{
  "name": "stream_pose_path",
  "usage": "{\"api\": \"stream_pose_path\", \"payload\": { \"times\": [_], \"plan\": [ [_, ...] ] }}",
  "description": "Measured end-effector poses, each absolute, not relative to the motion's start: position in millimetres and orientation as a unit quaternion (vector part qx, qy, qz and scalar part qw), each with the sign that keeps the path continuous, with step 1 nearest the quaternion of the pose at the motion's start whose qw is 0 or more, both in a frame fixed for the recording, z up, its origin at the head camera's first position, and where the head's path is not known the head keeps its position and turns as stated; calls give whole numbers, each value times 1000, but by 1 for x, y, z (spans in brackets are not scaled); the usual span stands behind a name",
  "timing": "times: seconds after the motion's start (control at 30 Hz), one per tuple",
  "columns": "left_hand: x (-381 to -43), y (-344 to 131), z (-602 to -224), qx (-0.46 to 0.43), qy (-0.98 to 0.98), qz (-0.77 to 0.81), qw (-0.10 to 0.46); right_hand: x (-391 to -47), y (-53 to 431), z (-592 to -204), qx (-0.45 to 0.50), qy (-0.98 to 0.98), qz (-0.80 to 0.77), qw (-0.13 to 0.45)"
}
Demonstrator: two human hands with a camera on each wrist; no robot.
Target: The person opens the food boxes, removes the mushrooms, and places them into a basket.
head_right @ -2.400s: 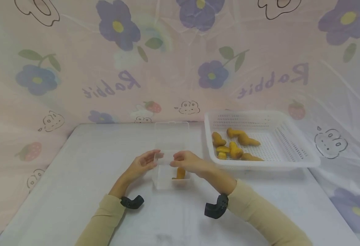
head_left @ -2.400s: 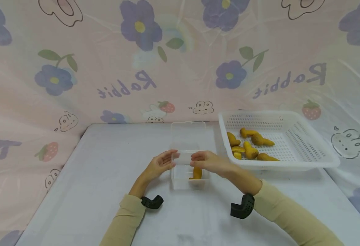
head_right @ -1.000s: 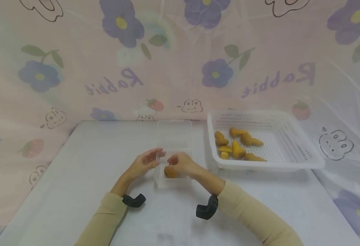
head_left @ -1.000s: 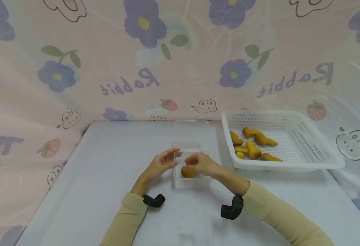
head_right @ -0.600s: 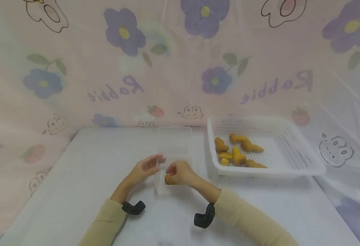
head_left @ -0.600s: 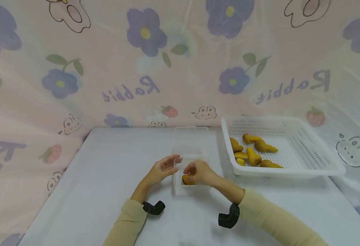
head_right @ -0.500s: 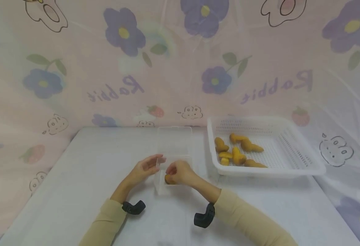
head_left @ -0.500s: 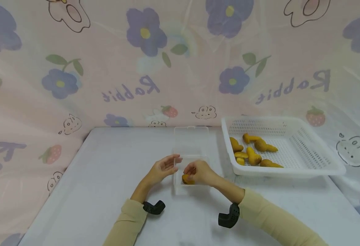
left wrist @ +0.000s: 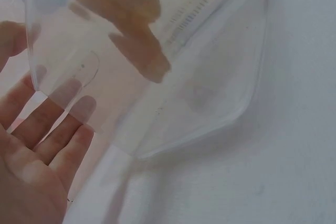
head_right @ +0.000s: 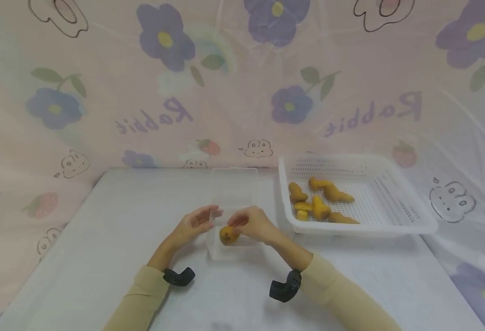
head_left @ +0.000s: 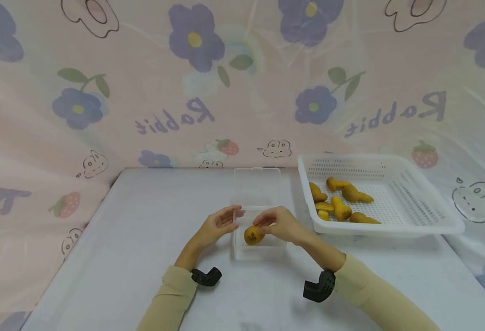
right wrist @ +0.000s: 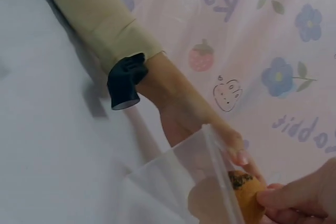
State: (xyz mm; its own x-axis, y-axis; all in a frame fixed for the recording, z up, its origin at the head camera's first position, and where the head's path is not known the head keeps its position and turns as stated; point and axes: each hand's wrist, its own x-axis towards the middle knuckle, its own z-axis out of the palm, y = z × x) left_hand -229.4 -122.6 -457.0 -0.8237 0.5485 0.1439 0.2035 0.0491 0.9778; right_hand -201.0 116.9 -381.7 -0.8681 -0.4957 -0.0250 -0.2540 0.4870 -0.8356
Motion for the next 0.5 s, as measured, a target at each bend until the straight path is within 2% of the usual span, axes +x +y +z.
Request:
{"api": "stream_pose_path", "payload": {
  "times": [0.17,0.5],
  "plan": [
    [-230,-122,-457,263,708,641,137,-199,127,-375,-219,844,-475,119],
    [-230,-123,-458,265,701,648,137,-200,146,-355,-189,838,-490,150]
  ]
}}
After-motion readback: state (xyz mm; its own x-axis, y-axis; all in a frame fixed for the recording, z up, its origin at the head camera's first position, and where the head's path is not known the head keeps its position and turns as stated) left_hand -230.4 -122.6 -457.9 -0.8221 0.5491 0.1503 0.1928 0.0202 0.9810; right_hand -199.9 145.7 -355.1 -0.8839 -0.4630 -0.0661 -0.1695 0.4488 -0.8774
